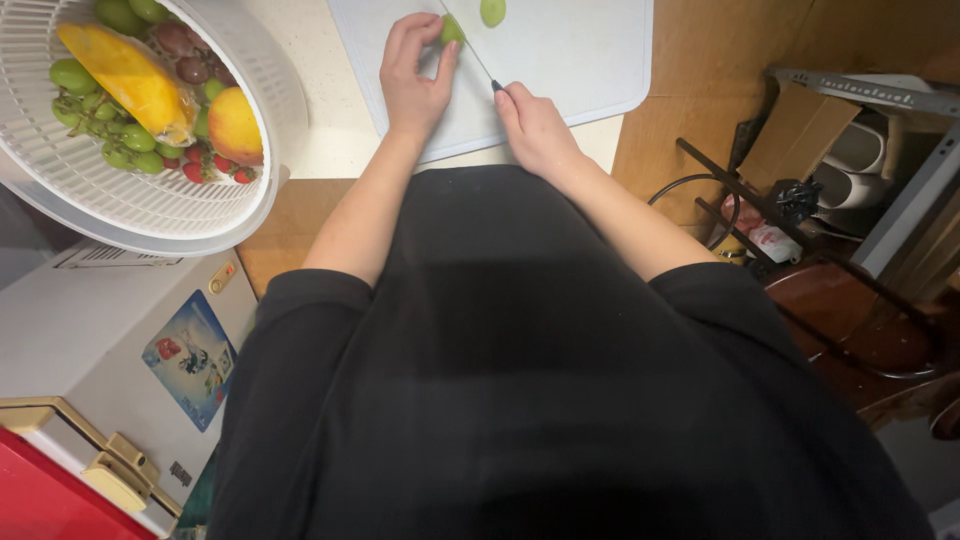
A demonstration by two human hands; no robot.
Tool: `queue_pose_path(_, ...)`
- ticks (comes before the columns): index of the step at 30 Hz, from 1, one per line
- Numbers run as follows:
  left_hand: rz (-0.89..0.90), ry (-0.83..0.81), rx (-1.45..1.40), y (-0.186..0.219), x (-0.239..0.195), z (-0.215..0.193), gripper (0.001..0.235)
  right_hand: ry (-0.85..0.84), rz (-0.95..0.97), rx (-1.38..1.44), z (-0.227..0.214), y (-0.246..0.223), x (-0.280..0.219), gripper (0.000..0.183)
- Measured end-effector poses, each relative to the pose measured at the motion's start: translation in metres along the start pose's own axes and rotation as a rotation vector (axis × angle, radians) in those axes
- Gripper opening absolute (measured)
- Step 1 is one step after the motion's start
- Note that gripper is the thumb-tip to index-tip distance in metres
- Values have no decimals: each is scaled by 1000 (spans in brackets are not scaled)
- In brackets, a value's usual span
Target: The person slices green grapes into thin rounds on a white cutting board using a knife. The person repeatedly picks grapes from a nearby basket, slices them, and places the slices on the board.
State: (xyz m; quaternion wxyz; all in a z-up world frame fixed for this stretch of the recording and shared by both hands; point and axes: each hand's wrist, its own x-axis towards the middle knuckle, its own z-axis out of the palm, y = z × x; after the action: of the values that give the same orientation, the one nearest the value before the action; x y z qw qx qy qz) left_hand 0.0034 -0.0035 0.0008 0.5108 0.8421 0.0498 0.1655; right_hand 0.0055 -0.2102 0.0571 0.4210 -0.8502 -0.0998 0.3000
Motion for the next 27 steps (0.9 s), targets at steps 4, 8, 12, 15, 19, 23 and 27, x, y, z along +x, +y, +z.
queue_pose_path(4,2,0,-18,0,-1,1,21,-22,25,6,1,-1,0,37)
queue_pose_path(8,-6,-10,-19,-3,-2,1,20,0,0,-23,5,-3,8,37)
queue_pose_path(12,-11,6,-43,-6,-2,2,19,13,-11,-40,7,-4,14,37)
queue_pose_path(15,0,-4,0,-7,-2,1,19,5,10,-73,8,-2,8,36)
queue_pose_path(19,7,2,-7,-6,-3,3,20,-6,64,-125,15,-1,21,37)
queue_pose_path(23,-3,-15,13,-4,1,-1,21,-10,36,-142,10,8,3,37)
queue_pose_path(27,-16,-33,64,2,1,-2,25,-69,93,-156,-15,18,-34,39)
